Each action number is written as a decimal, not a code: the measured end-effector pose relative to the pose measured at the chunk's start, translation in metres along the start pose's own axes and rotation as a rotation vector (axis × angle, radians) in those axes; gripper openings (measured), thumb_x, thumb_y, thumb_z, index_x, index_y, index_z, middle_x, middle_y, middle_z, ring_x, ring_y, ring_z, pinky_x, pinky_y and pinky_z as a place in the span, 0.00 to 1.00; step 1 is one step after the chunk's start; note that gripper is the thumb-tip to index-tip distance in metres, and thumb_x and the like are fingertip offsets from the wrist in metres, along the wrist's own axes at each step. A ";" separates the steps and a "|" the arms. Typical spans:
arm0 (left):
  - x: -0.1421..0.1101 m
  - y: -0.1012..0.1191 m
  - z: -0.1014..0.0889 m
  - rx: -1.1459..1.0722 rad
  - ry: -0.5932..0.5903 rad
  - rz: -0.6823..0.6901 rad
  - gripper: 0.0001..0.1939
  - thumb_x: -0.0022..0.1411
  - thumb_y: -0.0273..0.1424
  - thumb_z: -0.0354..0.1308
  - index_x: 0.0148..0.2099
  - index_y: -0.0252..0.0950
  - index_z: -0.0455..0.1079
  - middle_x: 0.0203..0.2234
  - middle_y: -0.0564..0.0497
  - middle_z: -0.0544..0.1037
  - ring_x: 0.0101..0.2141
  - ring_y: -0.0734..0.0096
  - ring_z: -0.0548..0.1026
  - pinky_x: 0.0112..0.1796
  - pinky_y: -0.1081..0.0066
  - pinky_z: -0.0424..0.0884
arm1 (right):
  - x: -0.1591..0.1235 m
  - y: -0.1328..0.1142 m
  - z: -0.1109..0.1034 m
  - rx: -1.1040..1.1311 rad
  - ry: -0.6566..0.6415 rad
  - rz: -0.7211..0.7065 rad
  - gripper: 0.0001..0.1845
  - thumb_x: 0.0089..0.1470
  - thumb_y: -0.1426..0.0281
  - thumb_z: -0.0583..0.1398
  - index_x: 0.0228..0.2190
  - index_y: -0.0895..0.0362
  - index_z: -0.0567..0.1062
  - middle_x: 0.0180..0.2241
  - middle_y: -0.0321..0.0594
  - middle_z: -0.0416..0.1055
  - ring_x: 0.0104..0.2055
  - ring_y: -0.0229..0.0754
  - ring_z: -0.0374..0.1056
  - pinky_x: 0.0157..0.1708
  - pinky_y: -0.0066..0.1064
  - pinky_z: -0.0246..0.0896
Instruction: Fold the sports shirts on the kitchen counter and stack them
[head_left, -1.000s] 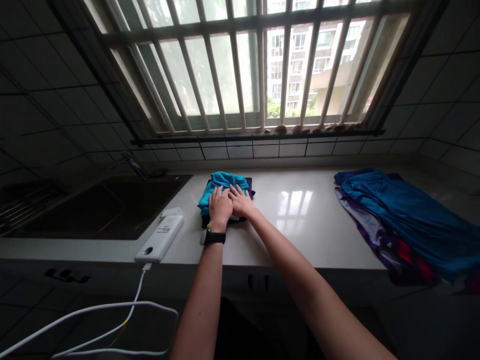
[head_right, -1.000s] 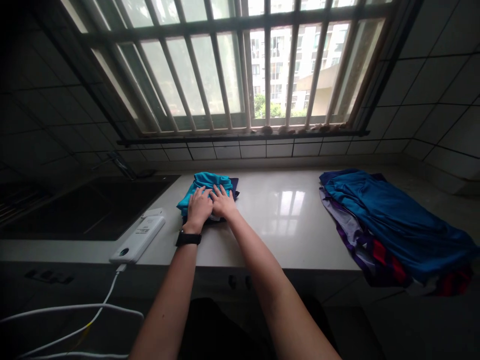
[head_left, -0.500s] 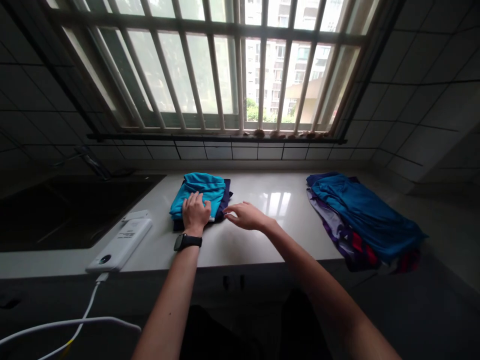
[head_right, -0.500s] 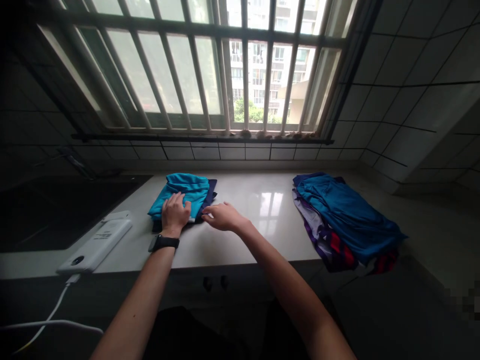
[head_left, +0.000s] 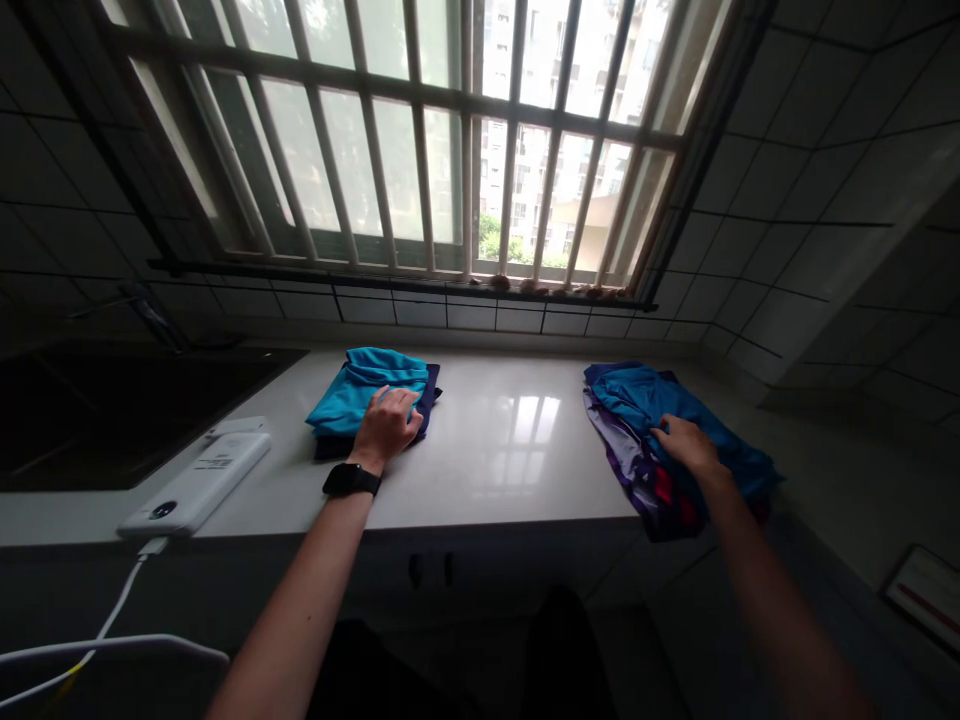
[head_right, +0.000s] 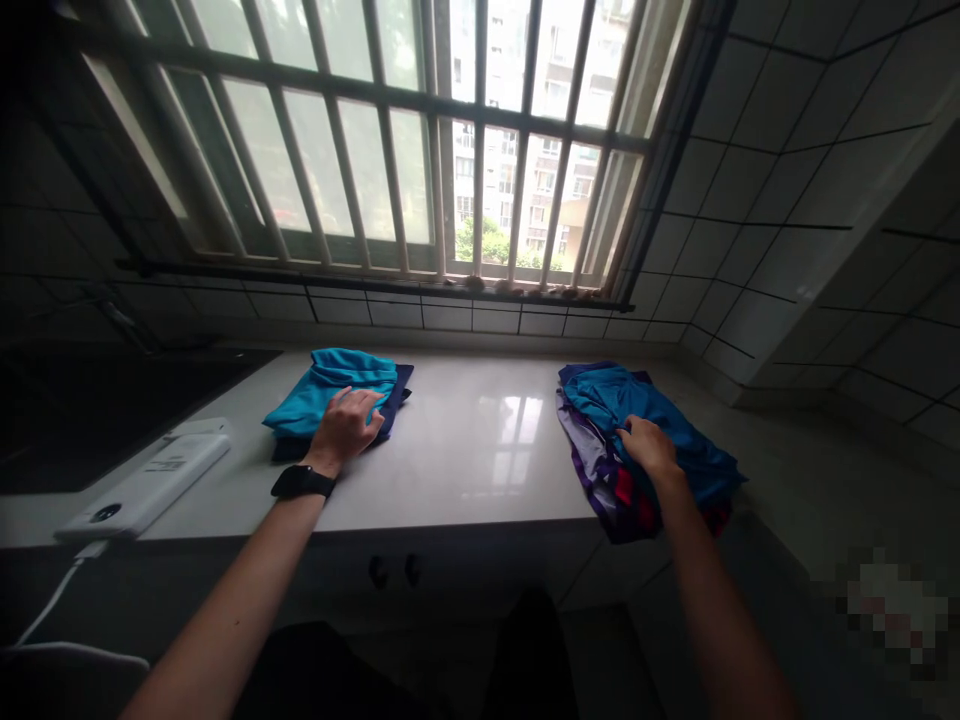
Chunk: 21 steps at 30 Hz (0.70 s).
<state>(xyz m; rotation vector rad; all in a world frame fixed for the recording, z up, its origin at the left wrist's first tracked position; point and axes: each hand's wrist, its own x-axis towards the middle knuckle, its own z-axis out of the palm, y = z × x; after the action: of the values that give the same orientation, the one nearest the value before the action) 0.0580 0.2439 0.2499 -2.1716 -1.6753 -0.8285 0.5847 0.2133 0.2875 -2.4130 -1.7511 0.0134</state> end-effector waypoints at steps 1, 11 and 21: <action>0.000 -0.001 0.001 0.007 -0.009 0.000 0.22 0.62 0.30 0.48 0.53 0.34 0.77 0.49 0.38 0.81 0.53 0.52 0.76 0.66 0.52 0.58 | 0.000 -0.003 -0.003 0.041 0.006 -0.022 0.13 0.63 0.63 0.58 0.42 0.56 0.79 0.44 0.56 0.79 0.48 0.59 0.75 0.44 0.42 0.67; 0.001 0.001 0.002 0.054 -0.089 -0.018 0.24 0.61 0.28 0.48 0.55 0.34 0.77 0.50 0.38 0.81 0.53 0.51 0.76 0.64 0.54 0.62 | 0.000 -0.107 -0.076 0.836 0.473 -0.428 0.18 0.58 0.50 0.57 0.30 0.51 0.70 0.28 0.37 0.71 0.31 0.43 0.66 0.33 0.33 0.61; -0.001 -0.001 -0.002 -0.017 -0.134 -0.025 0.20 0.60 0.26 0.52 0.52 0.35 0.77 0.50 0.36 0.81 0.53 0.50 0.76 0.62 0.55 0.64 | 0.014 -0.216 -0.044 1.220 0.062 -0.545 0.25 0.54 0.42 0.55 0.34 0.49 0.61 0.28 0.31 0.65 0.32 0.40 0.65 0.34 0.31 0.62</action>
<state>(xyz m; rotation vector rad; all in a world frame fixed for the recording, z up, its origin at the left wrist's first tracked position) 0.0569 0.2422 0.2506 -2.2672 -1.7679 -0.7208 0.3892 0.2863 0.3615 -1.0470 -1.5667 0.6929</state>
